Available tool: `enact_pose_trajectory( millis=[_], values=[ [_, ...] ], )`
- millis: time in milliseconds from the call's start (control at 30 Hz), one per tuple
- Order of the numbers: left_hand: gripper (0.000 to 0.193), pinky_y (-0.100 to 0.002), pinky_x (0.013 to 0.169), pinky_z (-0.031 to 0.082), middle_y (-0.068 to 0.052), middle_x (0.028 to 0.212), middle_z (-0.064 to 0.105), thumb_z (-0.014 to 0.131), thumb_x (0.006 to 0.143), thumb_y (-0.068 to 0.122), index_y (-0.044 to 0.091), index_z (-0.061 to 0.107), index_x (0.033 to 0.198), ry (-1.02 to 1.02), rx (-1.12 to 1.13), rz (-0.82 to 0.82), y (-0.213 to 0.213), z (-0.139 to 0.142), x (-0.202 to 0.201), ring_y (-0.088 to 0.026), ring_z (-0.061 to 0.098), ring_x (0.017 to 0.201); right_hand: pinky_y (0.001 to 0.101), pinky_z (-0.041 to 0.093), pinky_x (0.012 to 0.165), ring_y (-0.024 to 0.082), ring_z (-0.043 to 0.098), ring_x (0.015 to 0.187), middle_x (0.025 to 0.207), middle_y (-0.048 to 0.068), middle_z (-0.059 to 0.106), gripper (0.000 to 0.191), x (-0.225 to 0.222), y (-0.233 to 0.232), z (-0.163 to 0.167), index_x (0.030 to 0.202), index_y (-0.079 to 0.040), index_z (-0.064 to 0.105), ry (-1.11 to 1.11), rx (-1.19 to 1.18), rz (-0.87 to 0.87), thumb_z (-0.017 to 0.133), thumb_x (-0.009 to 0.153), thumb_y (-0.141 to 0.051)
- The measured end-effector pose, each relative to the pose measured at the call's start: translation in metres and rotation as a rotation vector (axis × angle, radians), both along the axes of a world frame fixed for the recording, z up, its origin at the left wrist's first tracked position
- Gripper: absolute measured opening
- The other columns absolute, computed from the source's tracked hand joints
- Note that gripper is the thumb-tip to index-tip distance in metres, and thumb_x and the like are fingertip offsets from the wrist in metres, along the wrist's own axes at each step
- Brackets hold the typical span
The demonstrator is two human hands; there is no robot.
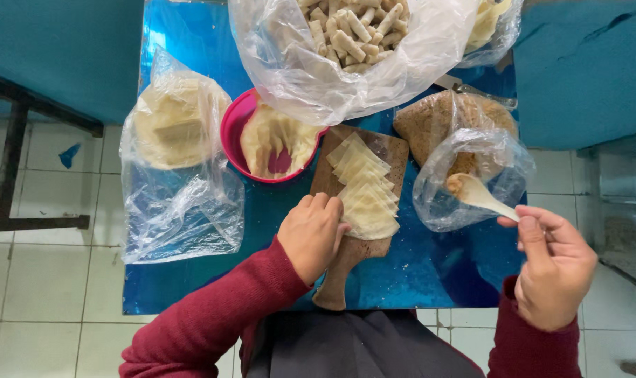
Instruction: The person sits at a small blue table folding thin dough wrappers into triangles around a spoonful of brown filling taken from a plastic bag, pressing each filled pastry closed and stacking the finished pieces on a wooden board. A bag of rolled dough pieces and a bowl of dough sit nearby.
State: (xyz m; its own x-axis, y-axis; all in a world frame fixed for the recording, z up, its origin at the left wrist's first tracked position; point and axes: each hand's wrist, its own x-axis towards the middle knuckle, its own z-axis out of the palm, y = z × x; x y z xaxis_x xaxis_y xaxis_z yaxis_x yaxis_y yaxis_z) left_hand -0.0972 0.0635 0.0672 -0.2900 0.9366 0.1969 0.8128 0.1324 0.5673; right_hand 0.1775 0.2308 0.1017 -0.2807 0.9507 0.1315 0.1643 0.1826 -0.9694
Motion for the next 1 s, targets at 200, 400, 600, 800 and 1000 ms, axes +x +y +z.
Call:
enact_pose_trajectory(
  millis=[200, 400, 600, 800, 1000],
  values=[
    [0.028, -0.043, 0.076, 0.050, -0.014, 0.089, 0.060, 0.077, 0.082, 0.021, 0.003, 0.059, 0.094, 0.018, -0.012, 0.005, 0.000, -0.002, 0.001, -0.034, 0.060, 0.087, 0.0223, 0.052, 0.086, 0.009, 0.069, 0.092, 0.101, 0.012, 0.075, 0.016, -0.023, -0.031, -0.002, 0.114, 0.004, 0.070, -0.099, -0.089, 0.150, 0.064, 0.103, -0.005],
    [0.029, -0.043, 0.077, 0.050, -0.014, 0.089, 0.060, 0.077, 0.081, 0.022, 0.003, 0.059, 0.094, 0.024, -0.003, 0.005, -0.001, -0.003, 0.003, -0.034, 0.060, 0.087, 0.0263, 0.051, 0.072, 0.014, 0.066, 0.079, 0.093, 0.010, 0.074, 0.013, -0.045, -0.047, -0.002, 0.109, -0.003, 0.075, -0.370, 0.229, 0.256, 0.071, 0.097, -0.002],
    [0.027, -0.043, 0.076, 0.050, -0.015, 0.089, 0.061, 0.076, 0.082, 0.021, 0.003, 0.059, 0.093, 0.005, -0.024, 0.011, -0.002, -0.006, 0.004, -0.034, 0.061, 0.087, 0.0304, 0.053, 0.075, 0.021, 0.066, 0.082, 0.104, 0.008, 0.076, 0.030, -0.052, -0.051, 0.002, 0.109, -0.006, 0.075, -0.404, 0.652, 0.402, 0.069, 0.084, 0.010],
    [0.024, -0.044, 0.076, 0.051, -0.015, 0.089, 0.062, 0.074, 0.085, 0.021, 0.004, 0.059, 0.092, -0.023, -0.048, 0.006, -0.002, -0.008, 0.006, -0.034, 0.061, 0.087, 0.0338, 0.051, 0.076, 0.023, 0.063, 0.082, 0.111, 0.009, 0.077, 0.051, -0.046, -0.049, 0.006, 0.112, -0.007, 0.076, -0.500, 0.849, 0.549, 0.066, 0.067, 0.013],
    [0.024, -0.044, 0.075, 0.051, -0.014, 0.089, 0.062, 0.073, 0.084, 0.021, 0.003, 0.059, 0.094, -0.032, -0.016, 0.025, -0.003, -0.009, 0.006, -0.034, 0.062, 0.088, 0.0325, 0.050, 0.078, 0.020, 0.063, 0.088, 0.115, 0.009, 0.076, 0.041, -0.028, -0.044, -0.002, 0.114, -0.006, 0.076, -0.466, 0.911, 0.432, 0.069, 0.078, 0.013]
  ],
)
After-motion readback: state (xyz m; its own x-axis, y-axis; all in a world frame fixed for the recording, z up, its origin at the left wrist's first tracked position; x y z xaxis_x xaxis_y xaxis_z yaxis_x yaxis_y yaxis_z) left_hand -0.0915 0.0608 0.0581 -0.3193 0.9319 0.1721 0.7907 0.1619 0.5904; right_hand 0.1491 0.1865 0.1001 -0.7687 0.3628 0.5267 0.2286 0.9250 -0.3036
